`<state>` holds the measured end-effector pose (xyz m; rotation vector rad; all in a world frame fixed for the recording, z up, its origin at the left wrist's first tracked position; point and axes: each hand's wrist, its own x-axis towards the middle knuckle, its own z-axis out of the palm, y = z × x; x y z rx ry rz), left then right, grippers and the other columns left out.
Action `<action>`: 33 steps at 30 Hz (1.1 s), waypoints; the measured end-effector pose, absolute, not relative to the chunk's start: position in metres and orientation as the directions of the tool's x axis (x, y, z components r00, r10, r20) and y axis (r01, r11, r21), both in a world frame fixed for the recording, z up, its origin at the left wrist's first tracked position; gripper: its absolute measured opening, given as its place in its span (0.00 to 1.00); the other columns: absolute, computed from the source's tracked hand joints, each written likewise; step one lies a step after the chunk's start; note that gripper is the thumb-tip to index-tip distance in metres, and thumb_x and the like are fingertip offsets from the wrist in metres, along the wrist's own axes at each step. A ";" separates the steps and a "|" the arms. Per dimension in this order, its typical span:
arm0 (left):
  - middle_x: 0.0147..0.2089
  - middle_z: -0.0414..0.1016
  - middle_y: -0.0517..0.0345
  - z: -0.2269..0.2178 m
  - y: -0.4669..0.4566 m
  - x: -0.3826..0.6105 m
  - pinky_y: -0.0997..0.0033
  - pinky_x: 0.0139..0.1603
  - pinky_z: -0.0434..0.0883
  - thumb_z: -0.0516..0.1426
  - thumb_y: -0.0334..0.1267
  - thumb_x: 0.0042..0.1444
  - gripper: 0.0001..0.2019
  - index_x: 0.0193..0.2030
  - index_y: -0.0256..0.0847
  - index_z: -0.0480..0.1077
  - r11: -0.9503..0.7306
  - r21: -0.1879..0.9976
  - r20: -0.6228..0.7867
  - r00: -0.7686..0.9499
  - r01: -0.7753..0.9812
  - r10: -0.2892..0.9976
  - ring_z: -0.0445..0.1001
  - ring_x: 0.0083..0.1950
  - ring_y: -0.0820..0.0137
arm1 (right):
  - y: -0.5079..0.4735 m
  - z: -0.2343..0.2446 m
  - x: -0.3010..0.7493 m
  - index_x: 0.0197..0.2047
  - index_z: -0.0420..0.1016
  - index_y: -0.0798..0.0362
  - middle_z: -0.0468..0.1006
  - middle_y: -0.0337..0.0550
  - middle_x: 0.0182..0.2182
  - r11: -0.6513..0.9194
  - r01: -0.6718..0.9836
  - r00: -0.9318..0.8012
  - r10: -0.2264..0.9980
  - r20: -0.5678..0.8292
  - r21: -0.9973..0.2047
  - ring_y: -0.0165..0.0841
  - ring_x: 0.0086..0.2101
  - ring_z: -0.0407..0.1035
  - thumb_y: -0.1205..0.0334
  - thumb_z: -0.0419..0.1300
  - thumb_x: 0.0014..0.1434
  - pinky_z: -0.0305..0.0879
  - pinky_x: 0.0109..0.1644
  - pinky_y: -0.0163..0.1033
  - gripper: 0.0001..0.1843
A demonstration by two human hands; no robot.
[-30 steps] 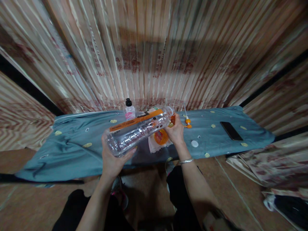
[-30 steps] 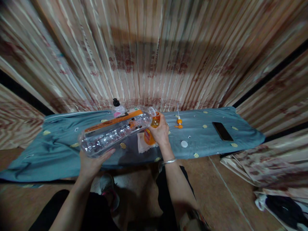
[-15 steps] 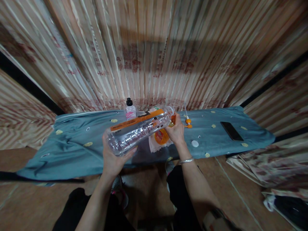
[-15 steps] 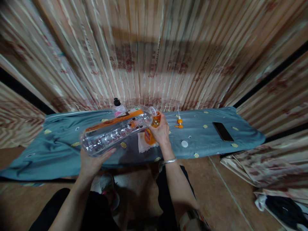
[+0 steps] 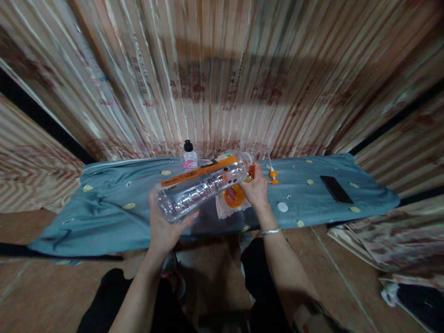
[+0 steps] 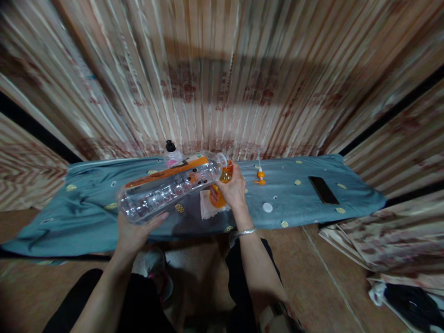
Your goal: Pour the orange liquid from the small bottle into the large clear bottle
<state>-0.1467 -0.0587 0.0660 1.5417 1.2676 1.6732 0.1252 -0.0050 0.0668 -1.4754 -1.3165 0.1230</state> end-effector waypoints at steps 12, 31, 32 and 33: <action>0.64 0.74 0.40 0.067 -0.058 -0.148 0.40 0.69 0.73 0.77 0.58 0.35 0.54 0.67 0.41 0.65 -0.437 0.869 0.486 -0.227 0.233 0.844 0.77 0.64 0.49 | -0.007 0.071 0.124 0.57 0.75 0.51 0.86 0.52 0.48 0.220 0.598 0.391 0.759 0.521 -0.770 0.47 0.46 0.81 0.47 0.73 0.52 0.78 0.55 0.56 0.32; 0.62 0.76 0.41 0.071 -0.058 -0.148 0.39 0.67 0.75 0.78 0.57 0.35 0.52 0.66 0.43 0.65 -0.446 0.865 0.491 -0.209 0.230 0.846 0.79 0.62 0.48 | -0.011 0.075 0.133 0.63 0.72 0.52 0.79 0.57 0.61 0.284 0.680 0.275 0.756 0.594 -0.676 0.50 0.61 0.74 0.48 0.74 0.52 0.70 0.68 0.61 0.38; 0.63 0.75 0.41 0.072 -0.058 -0.148 0.38 0.68 0.74 0.78 0.58 0.35 0.52 0.66 0.43 0.65 -0.446 0.865 0.491 -0.211 0.230 0.845 0.79 0.63 0.48 | -0.011 0.076 0.133 0.62 0.73 0.52 0.79 0.57 0.61 0.286 0.683 0.274 0.752 0.600 -0.672 0.50 0.61 0.74 0.48 0.74 0.52 0.70 0.68 0.60 0.37; 0.64 0.75 0.41 0.071 -0.058 -0.148 0.36 0.68 0.73 0.78 0.58 0.34 0.53 0.66 0.44 0.65 -0.444 0.866 0.490 -0.214 0.229 0.845 0.78 0.64 0.47 | -0.010 0.077 0.133 0.62 0.73 0.52 0.79 0.57 0.61 0.284 0.685 0.277 0.750 0.600 -0.671 0.50 0.60 0.75 0.49 0.74 0.51 0.70 0.68 0.60 0.37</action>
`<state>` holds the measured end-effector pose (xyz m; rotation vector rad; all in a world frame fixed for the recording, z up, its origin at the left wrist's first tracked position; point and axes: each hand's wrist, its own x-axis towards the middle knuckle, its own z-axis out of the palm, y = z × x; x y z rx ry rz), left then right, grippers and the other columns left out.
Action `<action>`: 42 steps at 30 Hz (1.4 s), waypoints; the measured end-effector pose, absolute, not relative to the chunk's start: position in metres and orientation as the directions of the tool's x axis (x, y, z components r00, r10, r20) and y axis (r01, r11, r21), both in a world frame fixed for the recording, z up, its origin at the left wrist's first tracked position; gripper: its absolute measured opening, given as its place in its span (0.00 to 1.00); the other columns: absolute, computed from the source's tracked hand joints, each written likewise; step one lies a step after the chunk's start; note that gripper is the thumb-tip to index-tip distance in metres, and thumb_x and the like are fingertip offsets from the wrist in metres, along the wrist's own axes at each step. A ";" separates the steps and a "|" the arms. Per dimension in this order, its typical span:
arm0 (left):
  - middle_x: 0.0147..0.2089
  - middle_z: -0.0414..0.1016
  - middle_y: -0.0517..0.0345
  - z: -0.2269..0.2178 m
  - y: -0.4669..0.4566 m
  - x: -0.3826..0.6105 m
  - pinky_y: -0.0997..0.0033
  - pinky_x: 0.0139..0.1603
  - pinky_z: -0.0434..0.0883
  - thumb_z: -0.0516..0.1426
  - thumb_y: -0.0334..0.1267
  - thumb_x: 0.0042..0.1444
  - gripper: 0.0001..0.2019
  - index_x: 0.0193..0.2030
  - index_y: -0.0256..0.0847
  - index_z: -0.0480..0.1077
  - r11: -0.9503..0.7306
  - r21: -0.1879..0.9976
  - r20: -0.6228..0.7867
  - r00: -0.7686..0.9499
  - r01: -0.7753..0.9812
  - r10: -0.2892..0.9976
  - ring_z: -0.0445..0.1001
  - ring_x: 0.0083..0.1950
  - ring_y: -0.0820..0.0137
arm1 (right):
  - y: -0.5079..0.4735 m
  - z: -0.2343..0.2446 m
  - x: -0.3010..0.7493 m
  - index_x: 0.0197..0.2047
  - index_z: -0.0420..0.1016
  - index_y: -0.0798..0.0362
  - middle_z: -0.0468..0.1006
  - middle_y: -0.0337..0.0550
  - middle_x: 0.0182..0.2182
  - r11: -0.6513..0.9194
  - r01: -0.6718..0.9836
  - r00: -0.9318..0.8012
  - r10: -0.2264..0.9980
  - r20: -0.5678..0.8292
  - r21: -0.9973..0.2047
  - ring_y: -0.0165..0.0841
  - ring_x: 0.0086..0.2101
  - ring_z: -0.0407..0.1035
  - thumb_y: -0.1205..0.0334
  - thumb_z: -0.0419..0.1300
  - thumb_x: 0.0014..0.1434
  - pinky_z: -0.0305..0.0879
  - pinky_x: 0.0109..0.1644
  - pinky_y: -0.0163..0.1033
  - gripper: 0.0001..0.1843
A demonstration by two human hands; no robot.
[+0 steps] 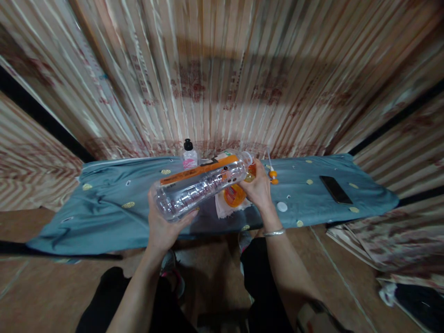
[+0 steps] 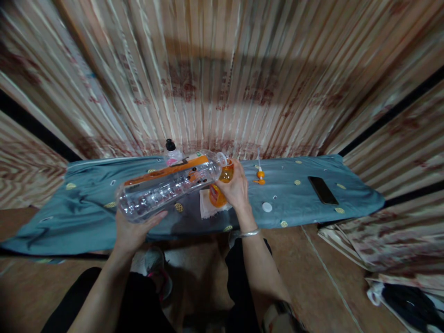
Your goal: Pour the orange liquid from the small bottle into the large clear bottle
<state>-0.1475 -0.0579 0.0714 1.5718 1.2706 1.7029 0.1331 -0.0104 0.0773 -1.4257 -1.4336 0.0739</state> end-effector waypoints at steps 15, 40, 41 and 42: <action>0.62 0.76 0.41 0.075 -0.058 -0.146 0.40 0.66 0.76 0.78 0.58 0.35 0.52 0.65 0.42 0.66 -0.452 0.861 0.500 -0.224 0.233 0.837 0.79 0.62 0.48 | -0.006 0.075 0.130 0.58 0.72 0.52 0.85 0.54 0.50 0.233 0.685 0.297 0.776 0.556 -0.690 0.48 0.47 0.81 0.43 0.71 0.55 0.78 0.54 0.56 0.34; 0.63 0.75 0.44 0.078 -0.060 -0.146 0.31 0.70 0.71 0.79 0.57 0.34 0.51 0.65 0.45 0.67 -0.410 0.897 0.439 -0.218 0.167 0.872 0.76 0.66 0.44 | -0.004 0.069 0.131 0.60 0.70 0.51 0.84 0.54 0.51 0.243 0.670 0.289 0.785 0.548 -0.701 0.49 0.49 0.80 0.46 0.70 0.57 0.76 0.57 0.58 0.33; 0.63 0.75 0.44 0.078 -0.060 -0.146 0.31 0.70 0.71 0.78 0.57 0.34 0.52 0.65 0.45 0.67 -0.409 0.897 0.439 -0.218 0.170 0.872 0.77 0.66 0.44 | -0.003 0.069 0.131 0.60 0.70 0.51 0.84 0.55 0.51 0.241 0.672 0.289 0.785 0.547 -0.701 0.49 0.49 0.80 0.46 0.70 0.57 0.76 0.57 0.58 0.33; 0.63 0.75 0.43 0.078 -0.060 -0.145 0.30 0.70 0.70 0.78 0.58 0.33 0.53 0.66 0.44 0.67 -0.411 0.895 0.442 -0.219 0.177 0.870 0.77 0.65 0.44 | -0.003 0.069 0.131 0.60 0.70 0.51 0.84 0.54 0.51 0.240 0.673 0.289 0.785 0.547 -0.700 0.49 0.49 0.80 0.45 0.71 0.57 0.76 0.56 0.58 0.33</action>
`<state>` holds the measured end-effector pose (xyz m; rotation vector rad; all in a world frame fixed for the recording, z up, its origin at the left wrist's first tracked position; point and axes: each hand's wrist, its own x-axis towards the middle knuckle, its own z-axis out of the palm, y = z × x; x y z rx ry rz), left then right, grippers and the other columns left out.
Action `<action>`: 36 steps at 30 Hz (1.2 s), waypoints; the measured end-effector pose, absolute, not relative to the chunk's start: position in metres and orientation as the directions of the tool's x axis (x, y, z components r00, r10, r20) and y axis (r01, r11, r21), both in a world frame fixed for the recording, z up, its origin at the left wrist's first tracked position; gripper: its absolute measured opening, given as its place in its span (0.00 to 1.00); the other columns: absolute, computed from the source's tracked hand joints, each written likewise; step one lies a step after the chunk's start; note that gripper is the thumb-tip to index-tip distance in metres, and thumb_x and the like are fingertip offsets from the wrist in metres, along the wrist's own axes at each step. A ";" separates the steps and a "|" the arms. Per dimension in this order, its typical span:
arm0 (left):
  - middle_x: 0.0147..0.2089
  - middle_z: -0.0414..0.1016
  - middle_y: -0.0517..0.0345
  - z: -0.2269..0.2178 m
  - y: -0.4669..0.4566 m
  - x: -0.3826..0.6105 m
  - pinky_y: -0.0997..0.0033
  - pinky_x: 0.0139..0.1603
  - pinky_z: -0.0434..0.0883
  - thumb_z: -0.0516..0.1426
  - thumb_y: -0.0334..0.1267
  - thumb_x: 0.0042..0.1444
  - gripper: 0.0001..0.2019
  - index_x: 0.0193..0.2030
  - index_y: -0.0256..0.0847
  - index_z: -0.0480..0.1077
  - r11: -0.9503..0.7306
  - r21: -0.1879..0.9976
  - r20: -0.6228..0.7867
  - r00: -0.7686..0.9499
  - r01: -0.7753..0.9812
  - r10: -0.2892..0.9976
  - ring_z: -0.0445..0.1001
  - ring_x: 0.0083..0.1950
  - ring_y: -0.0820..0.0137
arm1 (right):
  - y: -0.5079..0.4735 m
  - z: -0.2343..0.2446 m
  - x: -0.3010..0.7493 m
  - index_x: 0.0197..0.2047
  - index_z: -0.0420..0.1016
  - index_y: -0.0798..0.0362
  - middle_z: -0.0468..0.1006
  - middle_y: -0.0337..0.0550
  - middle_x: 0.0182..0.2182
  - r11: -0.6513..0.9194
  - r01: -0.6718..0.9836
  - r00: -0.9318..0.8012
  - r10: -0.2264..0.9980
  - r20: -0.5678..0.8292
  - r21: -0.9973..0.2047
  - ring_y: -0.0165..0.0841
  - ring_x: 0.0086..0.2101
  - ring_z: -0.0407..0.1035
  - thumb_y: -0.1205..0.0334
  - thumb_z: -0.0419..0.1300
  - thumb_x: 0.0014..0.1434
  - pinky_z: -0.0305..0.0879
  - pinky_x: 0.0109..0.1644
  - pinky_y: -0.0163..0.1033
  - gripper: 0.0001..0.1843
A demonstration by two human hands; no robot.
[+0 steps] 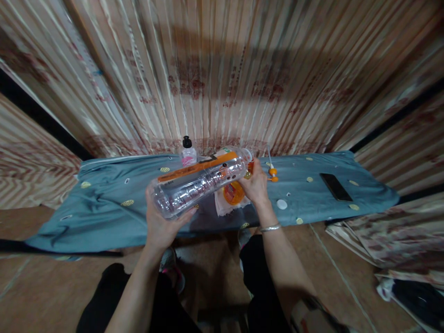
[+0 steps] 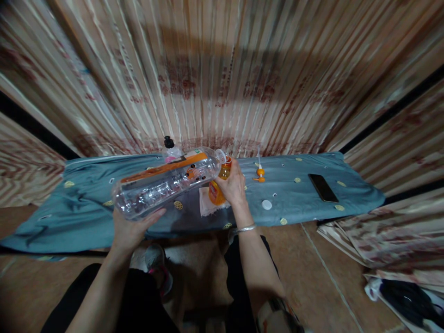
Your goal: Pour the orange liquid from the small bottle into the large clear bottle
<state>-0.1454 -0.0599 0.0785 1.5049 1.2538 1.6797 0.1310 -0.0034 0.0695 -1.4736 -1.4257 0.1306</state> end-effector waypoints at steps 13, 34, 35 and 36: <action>0.63 0.75 0.40 0.077 -0.061 -0.144 0.39 0.69 0.74 0.78 0.58 0.34 0.54 0.66 0.41 0.65 -0.400 0.901 0.430 -0.232 0.168 0.872 0.78 0.64 0.46 | -0.005 0.072 0.130 0.58 0.71 0.54 0.84 0.58 0.52 0.211 0.682 0.318 0.776 0.544 -0.700 0.49 0.49 0.80 0.48 0.71 0.56 0.76 0.57 0.58 0.31; 0.65 0.73 0.43 0.071 -0.058 -0.147 0.41 0.70 0.73 0.78 0.54 0.37 0.51 0.67 0.45 0.64 -0.473 0.858 0.508 -0.194 0.201 0.839 0.77 0.66 0.50 | -0.005 0.072 0.131 0.50 0.71 0.51 0.85 0.50 0.41 0.202 0.700 0.329 0.761 0.560 -0.685 0.47 0.39 0.79 0.41 0.69 0.56 0.78 0.47 0.55 0.28; 0.65 0.73 0.43 0.071 -0.058 -0.147 0.41 0.70 0.73 0.78 0.55 0.36 0.51 0.66 0.45 0.64 -0.470 0.859 0.505 -0.194 0.200 0.841 0.77 0.65 0.49 | -0.005 0.072 0.131 0.51 0.71 0.51 0.85 0.50 0.41 0.206 0.700 0.329 0.758 0.564 -0.684 0.47 0.39 0.80 0.40 0.69 0.56 0.78 0.47 0.55 0.28; 0.65 0.73 0.43 0.071 -0.058 -0.147 0.40 0.70 0.73 0.78 0.55 0.36 0.51 0.66 0.45 0.64 -0.467 0.863 0.500 -0.190 0.194 0.845 0.77 0.66 0.49 | -0.005 0.072 0.131 0.51 0.72 0.51 0.85 0.51 0.41 0.208 0.700 0.329 0.756 0.567 -0.683 0.47 0.39 0.80 0.40 0.69 0.56 0.78 0.47 0.55 0.29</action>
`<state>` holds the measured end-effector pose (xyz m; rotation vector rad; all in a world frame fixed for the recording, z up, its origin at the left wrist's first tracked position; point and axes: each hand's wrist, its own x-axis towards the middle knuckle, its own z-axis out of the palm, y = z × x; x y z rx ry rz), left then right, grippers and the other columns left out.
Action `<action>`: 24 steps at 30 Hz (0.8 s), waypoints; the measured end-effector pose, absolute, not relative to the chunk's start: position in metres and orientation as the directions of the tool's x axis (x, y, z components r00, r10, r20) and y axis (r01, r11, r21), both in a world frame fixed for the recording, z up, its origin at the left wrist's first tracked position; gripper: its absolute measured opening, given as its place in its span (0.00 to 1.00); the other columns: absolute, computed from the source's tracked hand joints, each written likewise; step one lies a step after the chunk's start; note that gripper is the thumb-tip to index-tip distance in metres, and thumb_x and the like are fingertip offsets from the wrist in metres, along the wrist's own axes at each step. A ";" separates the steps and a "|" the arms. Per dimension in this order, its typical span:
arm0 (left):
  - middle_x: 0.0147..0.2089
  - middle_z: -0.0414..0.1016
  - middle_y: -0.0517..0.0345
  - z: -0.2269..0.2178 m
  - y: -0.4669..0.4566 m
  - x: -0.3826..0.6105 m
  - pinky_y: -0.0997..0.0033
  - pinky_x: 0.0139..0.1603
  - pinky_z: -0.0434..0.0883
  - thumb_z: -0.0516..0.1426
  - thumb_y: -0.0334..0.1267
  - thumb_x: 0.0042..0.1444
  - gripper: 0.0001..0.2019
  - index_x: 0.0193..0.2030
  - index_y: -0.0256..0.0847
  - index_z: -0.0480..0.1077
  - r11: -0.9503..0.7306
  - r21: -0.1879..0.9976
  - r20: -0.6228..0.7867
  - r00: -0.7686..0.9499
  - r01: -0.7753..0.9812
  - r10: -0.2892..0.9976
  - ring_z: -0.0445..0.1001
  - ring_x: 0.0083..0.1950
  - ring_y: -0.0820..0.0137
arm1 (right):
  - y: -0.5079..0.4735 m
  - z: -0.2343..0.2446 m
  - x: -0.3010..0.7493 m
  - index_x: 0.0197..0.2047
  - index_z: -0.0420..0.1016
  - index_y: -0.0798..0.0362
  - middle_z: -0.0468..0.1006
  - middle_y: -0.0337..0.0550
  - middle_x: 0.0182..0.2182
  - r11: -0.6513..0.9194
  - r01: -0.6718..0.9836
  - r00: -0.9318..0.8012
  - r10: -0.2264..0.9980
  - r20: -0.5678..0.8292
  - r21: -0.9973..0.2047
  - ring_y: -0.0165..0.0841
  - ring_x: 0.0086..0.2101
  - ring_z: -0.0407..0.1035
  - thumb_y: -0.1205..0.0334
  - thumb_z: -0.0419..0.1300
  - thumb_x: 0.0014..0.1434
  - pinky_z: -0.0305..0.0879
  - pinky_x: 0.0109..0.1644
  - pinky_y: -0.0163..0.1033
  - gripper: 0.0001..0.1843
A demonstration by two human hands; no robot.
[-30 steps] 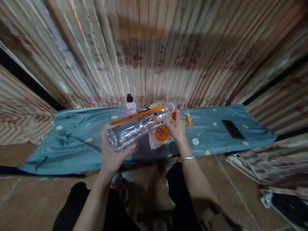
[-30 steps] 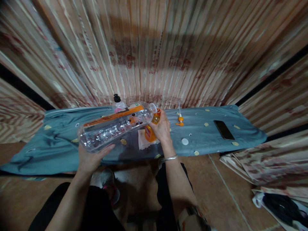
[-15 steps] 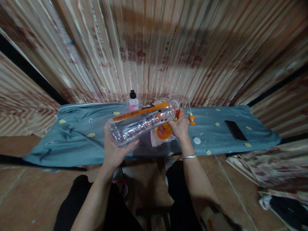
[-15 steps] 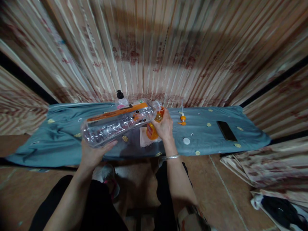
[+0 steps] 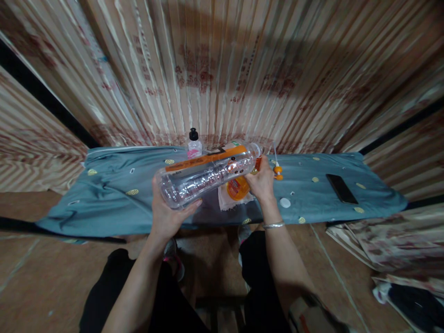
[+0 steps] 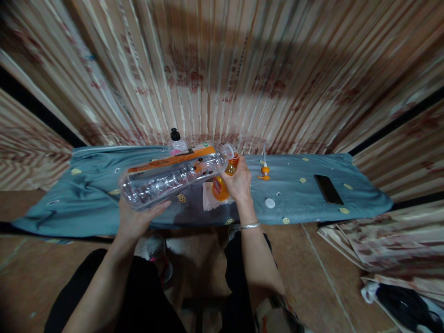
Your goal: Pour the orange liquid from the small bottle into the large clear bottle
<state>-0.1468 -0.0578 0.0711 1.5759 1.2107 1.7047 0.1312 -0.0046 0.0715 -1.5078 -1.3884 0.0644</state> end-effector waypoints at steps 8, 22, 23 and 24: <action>0.65 0.74 0.42 0.075 -0.059 -0.146 0.37 0.72 0.71 0.78 0.54 0.37 0.51 0.67 0.45 0.64 -0.451 0.871 0.485 -0.196 0.194 0.852 0.76 0.67 0.48 | -0.004 0.070 0.131 0.54 0.71 0.52 0.84 0.52 0.43 0.217 0.703 0.310 0.764 0.566 -0.678 0.48 0.41 0.80 0.41 0.68 0.58 0.78 0.49 0.56 0.29; 0.63 0.77 0.44 0.083 -0.061 -0.142 0.41 0.67 0.77 0.78 0.53 0.37 0.49 0.66 0.46 0.66 -0.472 0.859 0.509 -0.219 0.200 0.833 0.79 0.63 0.47 | -0.003 0.069 0.131 0.56 0.71 0.52 0.84 0.53 0.46 0.224 0.697 0.304 0.768 0.564 -0.681 0.47 0.44 0.80 0.46 0.68 0.58 0.77 0.52 0.55 0.28; 0.62 0.77 0.44 0.083 -0.061 -0.142 0.41 0.67 0.77 0.78 0.54 0.36 0.49 0.65 0.46 0.67 -0.475 0.854 0.516 -0.223 0.214 0.827 0.79 0.63 0.47 | -0.003 0.069 0.131 0.56 0.71 0.52 0.84 0.53 0.47 0.228 0.694 0.304 0.767 0.565 -0.683 0.47 0.44 0.80 0.47 0.69 0.58 0.77 0.53 0.54 0.28; 0.61 0.77 0.45 0.083 -0.061 -0.142 0.40 0.67 0.77 0.78 0.55 0.36 0.49 0.65 0.46 0.67 -0.476 0.850 0.520 -0.223 0.226 0.824 0.80 0.62 0.47 | -0.003 0.070 0.131 0.56 0.71 0.52 0.84 0.53 0.47 0.232 0.691 0.304 0.767 0.566 -0.685 0.47 0.45 0.80 0.48 0.68 0.58 0.76 0.53 0.54 0.27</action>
